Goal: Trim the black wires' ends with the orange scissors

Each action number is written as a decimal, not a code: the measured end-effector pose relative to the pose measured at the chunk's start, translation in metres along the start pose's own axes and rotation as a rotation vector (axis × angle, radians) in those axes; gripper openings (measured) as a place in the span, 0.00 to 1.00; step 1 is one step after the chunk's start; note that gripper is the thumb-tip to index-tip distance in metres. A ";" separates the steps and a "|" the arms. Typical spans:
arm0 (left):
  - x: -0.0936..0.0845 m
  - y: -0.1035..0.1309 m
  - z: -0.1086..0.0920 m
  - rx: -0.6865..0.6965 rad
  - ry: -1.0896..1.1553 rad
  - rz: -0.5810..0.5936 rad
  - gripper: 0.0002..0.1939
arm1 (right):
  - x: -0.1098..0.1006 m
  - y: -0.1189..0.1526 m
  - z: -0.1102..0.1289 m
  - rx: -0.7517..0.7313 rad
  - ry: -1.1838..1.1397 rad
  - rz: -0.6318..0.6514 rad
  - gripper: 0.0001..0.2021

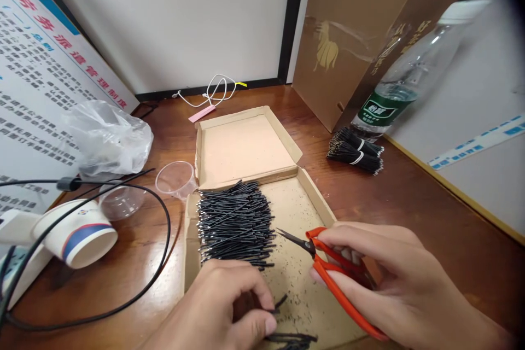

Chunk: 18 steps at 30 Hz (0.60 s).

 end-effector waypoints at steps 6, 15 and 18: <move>0.000 -0.003 0.000 -0.217 0.377 -0.003 0.12 | 0.005 0.003 0.002 0.028 0.012 0.094 0.06; -0.003 -0.001 -0.004 -0.158 0.468 -0.040 0.12 | 0.007 0.005 0.013 -0.049 0.023 0.145 0.10; -0.003 0.001 -0.004 -0.134 0.481 -0.046 0.11 | 0.008 0.003 0.014 -0.055 0.016 0.177 0.11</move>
Point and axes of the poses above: each hand's wrist, its own y-axis away from the middle knuckle, its own x-axis out of the palm, z = x × y, the point moved 4 cm from there along -y, towards the middle knuckle, and after that the axes turned 12 degrees about y, right-handed, at the moved point
